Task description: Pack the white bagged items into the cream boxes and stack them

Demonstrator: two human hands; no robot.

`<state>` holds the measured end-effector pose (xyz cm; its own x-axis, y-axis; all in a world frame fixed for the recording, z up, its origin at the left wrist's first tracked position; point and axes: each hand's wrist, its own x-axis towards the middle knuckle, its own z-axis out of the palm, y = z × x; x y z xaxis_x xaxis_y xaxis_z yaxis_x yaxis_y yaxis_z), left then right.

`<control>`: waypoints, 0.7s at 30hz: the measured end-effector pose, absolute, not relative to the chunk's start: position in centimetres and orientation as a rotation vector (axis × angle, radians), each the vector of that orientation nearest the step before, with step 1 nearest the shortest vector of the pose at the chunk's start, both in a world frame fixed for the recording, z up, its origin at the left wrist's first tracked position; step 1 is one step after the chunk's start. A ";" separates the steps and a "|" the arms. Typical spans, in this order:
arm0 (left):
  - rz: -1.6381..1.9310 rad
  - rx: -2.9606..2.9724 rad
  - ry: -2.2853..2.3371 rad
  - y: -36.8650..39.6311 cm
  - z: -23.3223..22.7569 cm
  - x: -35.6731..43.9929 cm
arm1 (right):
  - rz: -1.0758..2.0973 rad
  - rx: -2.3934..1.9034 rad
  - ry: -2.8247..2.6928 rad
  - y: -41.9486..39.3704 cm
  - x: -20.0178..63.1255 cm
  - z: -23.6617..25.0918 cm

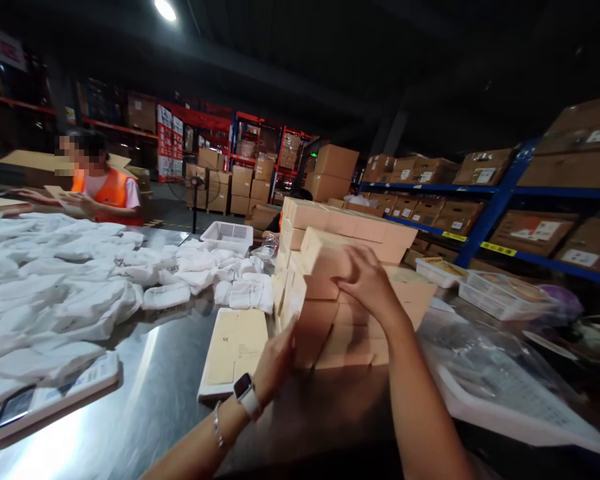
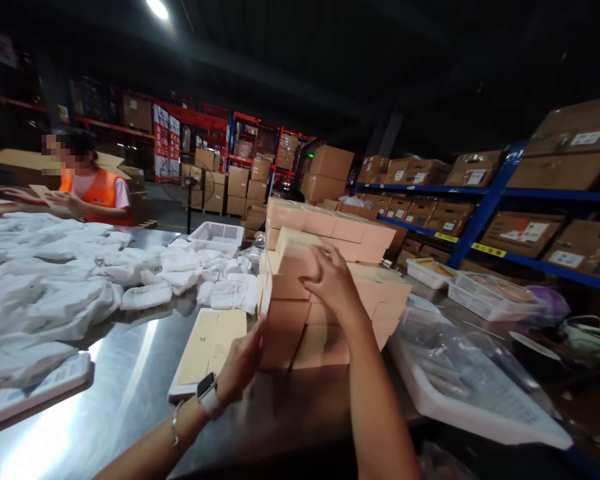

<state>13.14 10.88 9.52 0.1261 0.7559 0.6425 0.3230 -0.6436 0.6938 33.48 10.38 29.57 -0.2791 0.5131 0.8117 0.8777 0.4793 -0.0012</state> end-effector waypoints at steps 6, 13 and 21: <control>1.562 2.047 1.104 10.9 10.2 12.3 | -0.452 -1.252 -2.130 13.4 34.0 30.3; 1.858 1.758 1.430 5.9 9.9 2.0 | -0.793 -0.900 -1.853 6.1 27.4 25.0; 1.384 1.914 1.174 1.1 6.5 -5.3 | -0.011 -1.049 -2.183 1.0 22.9 10.1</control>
<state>-5.30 1.09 6.52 0.1119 0.8591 0.4995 0.3520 -0.5043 0.7885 22.89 0.96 10.09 -0.4234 0.6809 0.5977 0.6867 0.6715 -0.2785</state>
